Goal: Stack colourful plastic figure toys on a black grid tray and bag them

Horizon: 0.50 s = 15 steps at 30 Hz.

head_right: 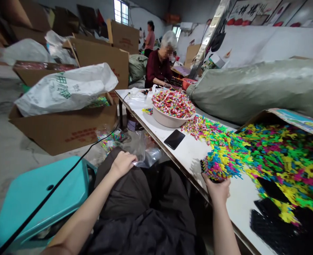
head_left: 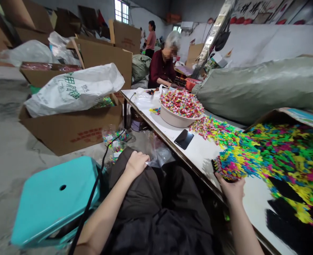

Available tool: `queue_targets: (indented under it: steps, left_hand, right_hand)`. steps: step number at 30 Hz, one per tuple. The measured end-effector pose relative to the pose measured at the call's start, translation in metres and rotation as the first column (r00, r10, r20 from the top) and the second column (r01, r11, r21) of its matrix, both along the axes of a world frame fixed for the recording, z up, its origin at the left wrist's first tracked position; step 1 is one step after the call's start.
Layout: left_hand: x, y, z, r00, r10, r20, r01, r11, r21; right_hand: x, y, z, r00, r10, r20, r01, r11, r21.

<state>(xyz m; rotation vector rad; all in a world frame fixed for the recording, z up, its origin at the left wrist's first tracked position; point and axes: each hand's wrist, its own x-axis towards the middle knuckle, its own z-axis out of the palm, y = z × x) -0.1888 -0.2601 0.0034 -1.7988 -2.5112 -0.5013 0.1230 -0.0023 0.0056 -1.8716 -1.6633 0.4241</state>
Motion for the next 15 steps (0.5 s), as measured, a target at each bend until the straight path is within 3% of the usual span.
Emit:
queue_targets:
  steps: [4,13,15]
  left_hand:
    - [-0.001,-0.0018,-0.0021,1.0,0.024,0.005,-0.024,1.0,0.01]
    - [-0.0026,-0.0067,-0.0042,0.998,0.058,0.002,-0.058,0.998,0.024]
    - [-0.003,-0.008,-0.0045,0.998,0.055,0.007,-0.055,0.998,0.031]
  right_hand:
    - [0.0032,0.0009,-0.0006,0.997,0.037,-0.067,-0.037,0.999,0.0]
    - [0.0003,-0.0075,0.0073,0.997,-0.051,-0.059,0.047,0.997,-0.063]
    - [0.0014,-0.0076,0.0068,0.999,0.015,-0.042,-0.016,1.0,-0.014]
